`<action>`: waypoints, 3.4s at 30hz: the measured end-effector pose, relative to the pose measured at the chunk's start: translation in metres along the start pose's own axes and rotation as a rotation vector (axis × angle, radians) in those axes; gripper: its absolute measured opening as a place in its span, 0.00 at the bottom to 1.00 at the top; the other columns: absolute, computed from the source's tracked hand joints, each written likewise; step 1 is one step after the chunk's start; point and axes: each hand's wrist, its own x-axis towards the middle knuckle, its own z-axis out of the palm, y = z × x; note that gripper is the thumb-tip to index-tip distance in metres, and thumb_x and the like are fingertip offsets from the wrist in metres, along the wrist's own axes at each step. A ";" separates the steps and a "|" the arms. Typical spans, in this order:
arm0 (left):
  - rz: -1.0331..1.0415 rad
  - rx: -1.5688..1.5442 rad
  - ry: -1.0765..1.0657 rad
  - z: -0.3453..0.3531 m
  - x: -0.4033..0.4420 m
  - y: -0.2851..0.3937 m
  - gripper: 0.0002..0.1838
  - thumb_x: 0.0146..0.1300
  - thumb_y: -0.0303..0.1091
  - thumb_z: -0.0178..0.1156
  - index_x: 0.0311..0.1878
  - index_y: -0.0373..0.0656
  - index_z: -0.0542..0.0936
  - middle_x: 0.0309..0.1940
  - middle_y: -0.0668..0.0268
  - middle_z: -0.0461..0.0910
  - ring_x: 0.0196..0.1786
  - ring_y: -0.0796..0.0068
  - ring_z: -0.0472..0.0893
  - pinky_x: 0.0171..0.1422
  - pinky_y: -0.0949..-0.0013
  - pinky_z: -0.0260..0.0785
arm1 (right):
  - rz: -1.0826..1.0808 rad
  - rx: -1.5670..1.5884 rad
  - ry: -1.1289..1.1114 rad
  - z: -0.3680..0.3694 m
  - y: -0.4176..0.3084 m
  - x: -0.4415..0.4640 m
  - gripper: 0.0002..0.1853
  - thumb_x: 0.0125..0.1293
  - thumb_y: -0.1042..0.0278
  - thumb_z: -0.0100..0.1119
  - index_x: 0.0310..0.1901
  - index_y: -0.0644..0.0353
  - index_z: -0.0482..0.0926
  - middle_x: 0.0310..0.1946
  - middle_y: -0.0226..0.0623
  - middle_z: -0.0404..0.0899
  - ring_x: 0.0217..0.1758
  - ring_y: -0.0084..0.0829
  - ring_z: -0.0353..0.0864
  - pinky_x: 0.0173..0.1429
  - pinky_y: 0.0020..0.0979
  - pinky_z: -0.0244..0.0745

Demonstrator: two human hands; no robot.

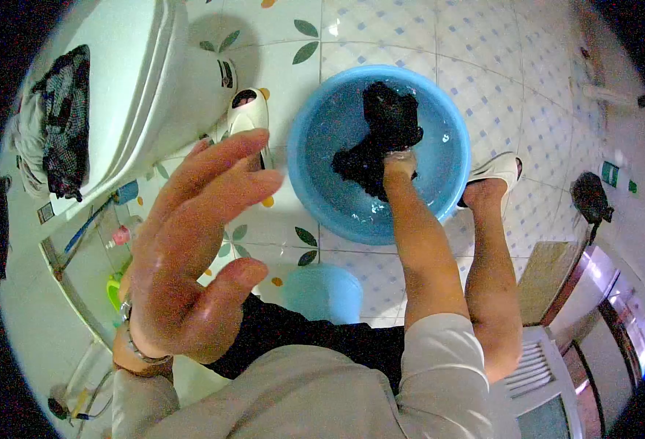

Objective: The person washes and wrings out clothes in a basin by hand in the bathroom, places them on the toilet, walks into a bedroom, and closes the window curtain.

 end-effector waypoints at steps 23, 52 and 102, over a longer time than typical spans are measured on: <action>0.190 0.036 0.481 0.008 -0.008 -0.003 0.14 0.64 0.35 0.60 0.51 0.43 0.80 0.51 0.54 0.80 0.54 0.51 0.79 0.59 0.58 0.71 | 0.004 1.517 0.324 -0.219 0.055 -0.170 0.15 0.57 0.70 0.64 0.47 0.66 0.81 0.40 0.39 0.84 0.44 0.31 0.81 0.52 0.31 0.74; 0.035 0.139 0.060 0.004 -0.005 0.002 0.26 0.59 0.32 0.64 0.62 0.43 0.74 0.64 0.50 0.71 0.61 0.48 0.75 0.62 0.55 0.70 | -0.326 0.534 0.122 -0.019 -0.059 -0.070 0.24 0.55 0.64 0.62 0.55 0.60 0.75 0.51 0.48 0.78 0.57 0.48 0.77 0.62 0.45 0.73; 0.173 0.128 0.321 0.024 -0.008 -0.024 0.22 0.66 0.42 0.58 0.60 0.43 0.75 0.57 0.51 0.75 0.57 0.50 0.76 0.62 0.57 0.70 | -0.048 1.135 0.324 -0.259 0.038 -0.252 0.16 0.59 0.64 0.60 0.41 0.70 0.82 0.30 0.41 0.84 0.30 0.31 0.81 0.37 0.33 0.76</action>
